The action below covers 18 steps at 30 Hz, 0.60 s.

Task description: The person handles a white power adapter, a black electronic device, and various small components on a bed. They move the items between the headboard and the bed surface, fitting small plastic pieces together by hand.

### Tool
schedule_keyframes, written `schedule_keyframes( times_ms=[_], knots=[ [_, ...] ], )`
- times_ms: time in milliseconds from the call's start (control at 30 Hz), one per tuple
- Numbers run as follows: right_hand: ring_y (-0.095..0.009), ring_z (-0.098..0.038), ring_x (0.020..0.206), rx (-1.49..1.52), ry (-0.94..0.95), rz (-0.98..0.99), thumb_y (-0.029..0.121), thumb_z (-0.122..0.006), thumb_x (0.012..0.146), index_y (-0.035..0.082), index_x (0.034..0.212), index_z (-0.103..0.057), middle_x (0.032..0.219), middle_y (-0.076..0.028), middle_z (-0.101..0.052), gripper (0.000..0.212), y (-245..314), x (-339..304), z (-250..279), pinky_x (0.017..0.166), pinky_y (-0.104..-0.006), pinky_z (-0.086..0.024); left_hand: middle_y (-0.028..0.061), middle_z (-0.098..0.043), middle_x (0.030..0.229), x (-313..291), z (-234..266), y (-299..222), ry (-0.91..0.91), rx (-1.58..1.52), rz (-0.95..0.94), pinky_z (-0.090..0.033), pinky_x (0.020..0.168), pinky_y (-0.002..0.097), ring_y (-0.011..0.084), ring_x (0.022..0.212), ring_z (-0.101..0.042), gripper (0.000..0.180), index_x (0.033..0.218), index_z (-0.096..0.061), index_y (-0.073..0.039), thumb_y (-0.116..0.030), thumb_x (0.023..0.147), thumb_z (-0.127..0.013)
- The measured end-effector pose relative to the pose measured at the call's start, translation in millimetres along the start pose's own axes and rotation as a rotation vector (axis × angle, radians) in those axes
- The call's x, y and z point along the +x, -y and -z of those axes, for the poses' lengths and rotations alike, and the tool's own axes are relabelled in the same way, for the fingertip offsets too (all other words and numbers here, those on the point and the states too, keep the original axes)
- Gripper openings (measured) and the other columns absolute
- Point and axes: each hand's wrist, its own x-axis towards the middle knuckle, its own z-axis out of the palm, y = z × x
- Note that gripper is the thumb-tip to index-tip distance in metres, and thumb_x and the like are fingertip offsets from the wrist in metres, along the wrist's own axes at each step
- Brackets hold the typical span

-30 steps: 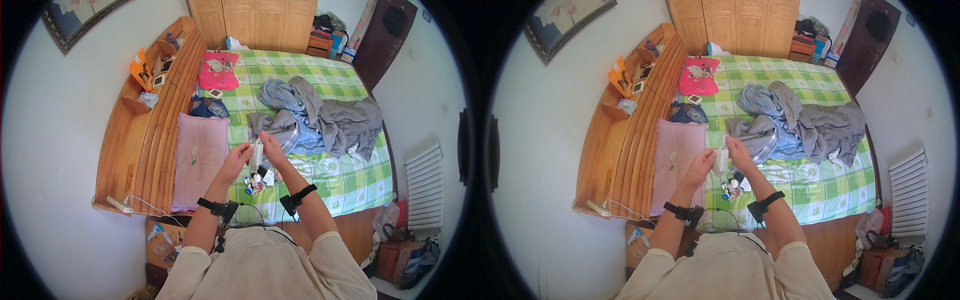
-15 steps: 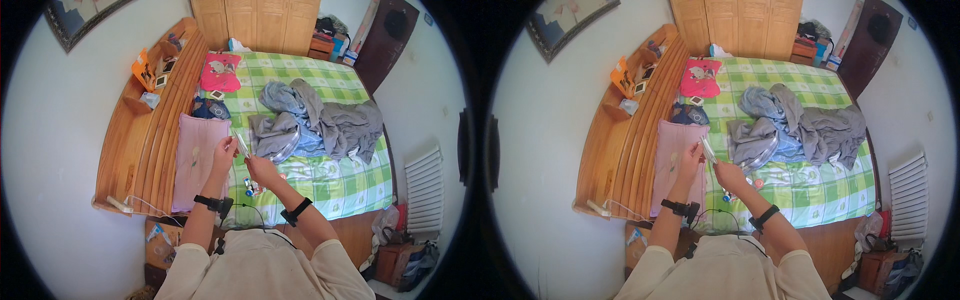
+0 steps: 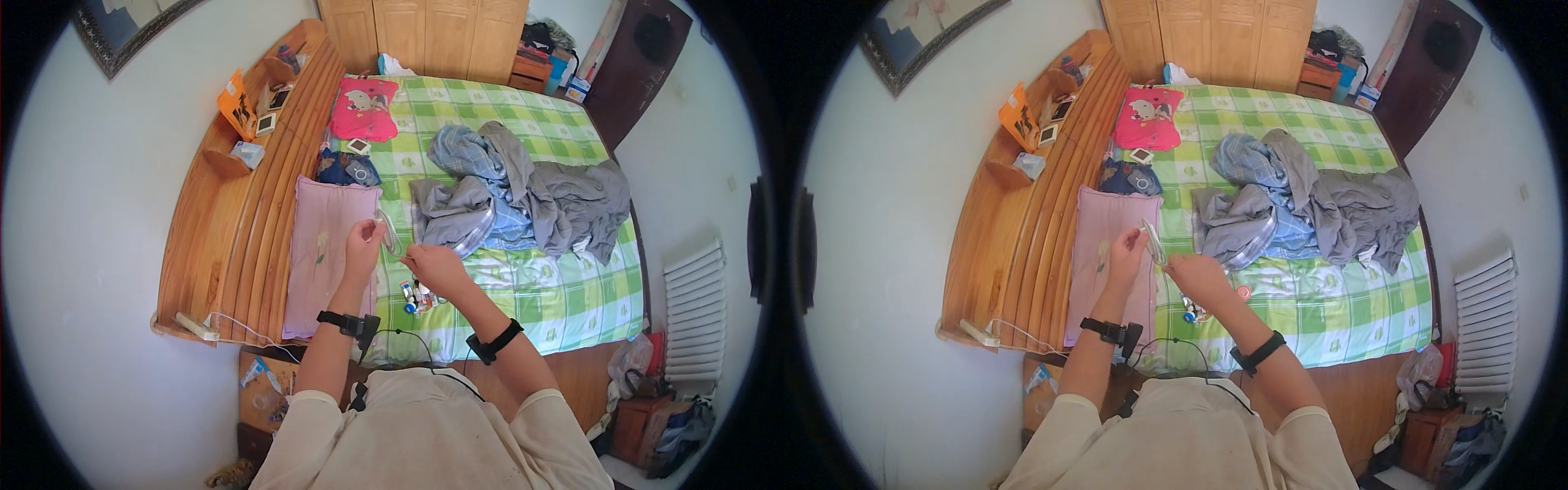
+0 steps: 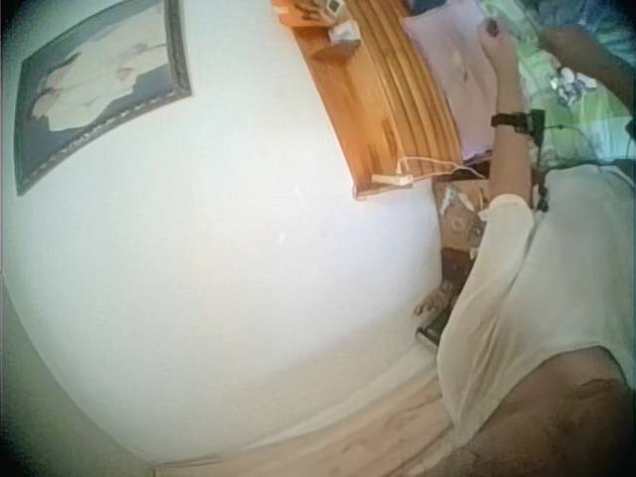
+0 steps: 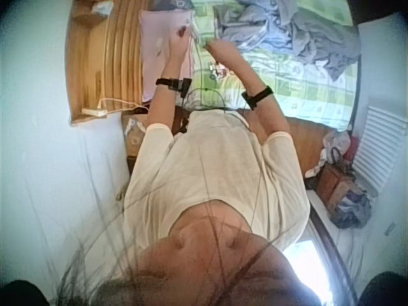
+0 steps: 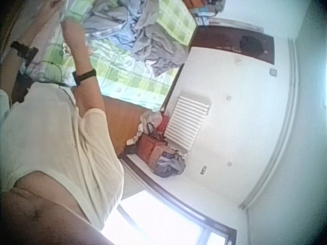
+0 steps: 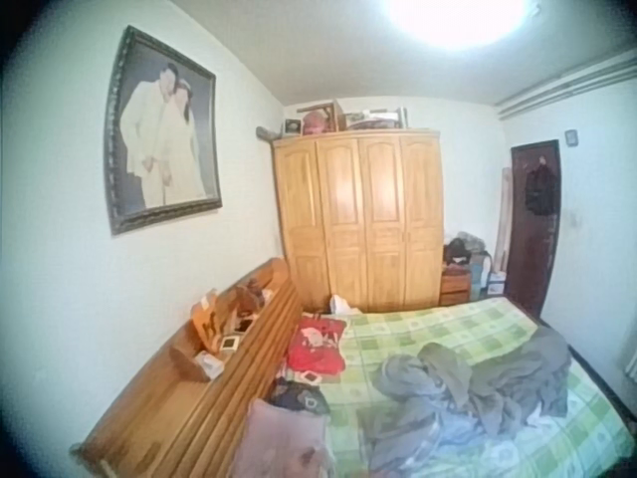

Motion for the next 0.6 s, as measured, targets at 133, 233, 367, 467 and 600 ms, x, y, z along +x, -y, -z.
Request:
schedule_keyframes(
  times_ms=[133, 233, 367, 467, 600],
  knots=[
    [-0.032, -0.06, 0.064, -0.014, -0.139, 0.082, 0.036, -0.066, 0.082, 0.007, 0.075, -0.055, 0.069, -0.01, -0.057, 0.032, 0, 9, 28, 0.055, -0.0428, -0.047, 0.0086, -0.06, 0.102, -4, 5, -20, 0.168, -0.077, 0.214, -0.052, 0.072, 0.0269, 0.0146, 0.088, -0.06, 0.036, 0.111, -0.057, 0.004, -0.022, 0.089, -0.066],
    [-0.028, -0.058, 0.062, -0.004, -0.229, 0.296, 0.043, -0.075, 0.07, 0.008, 0.07, -0.051, 0.066, -0.006, -0.053, 0.042, -9, 18, 46, 0.05, -0.039, -0.042, 0.0075, -0.059, 0.106, -8, 6, -31, 0.327, -0.039, 0.281, -0.053, 0.073, 0.0278, 0.0141, 0.092, -0.059, 0.035, 0.114, -0.057, 0.003, -0.021, 0.09, -0.065],
    [-0.028, -0.057, 0.06, 0.03, -0.266, 0.373, 0.042, -0.077, 0.068, 0.008, 0.068, -0.051, 0.065, -0.006, -0.053, 0.043, -15, 31, 71, 0.05, -0.0378, -0.042, 0.0033, -0.06, 0.102, -17, 1, -46, 0.47, -0.07, 0.257, -0.051, 0.073, 0.0239, 0.0102, 0.088, -0.059, 0.031, 0.115, -0.058, -0.001, -0.022, 0.092, -0.061],
    [-0.029, -0.055, 0.057, 0.058, -0.203, 0.267, 0.041, -0.079, 0.067, 0.007, 0.066, -0.05, 0.063, -0.007, -0.052, 0.045, -16, 35, 83, 0.049, -0.0371, -0.041, 0.0005, -0.06, 0.1, -22, 0, -46, 0.501, -0.145, 0.253, -0.049, 0.074, 0.0217, 0.007, 0.087, -0.057, 0.029, 0.115, -0.058, -0.002, -0.022, 0.095, -0.057],
    [-0.031, -0.053, 0.055, 0.123, -0.173, 0.247, 0.04, -0.078, 0.07, 0.004, 0.067, -0.05, 0.062, -0.009, -0.052, 0.045, -19, 36, 88, 0.049, -0.0375, -0.04, -0.0009, -0.06, 0.1, -28, -6, -58, 0.571, -0.186, 0.236, -0.048, 0.075, 0.0206, 0.0054, 0.087, -0.057, 0.028, 0.118, -0.056, -0.002, -0.02, 0.096, -0.055]
  ],
)
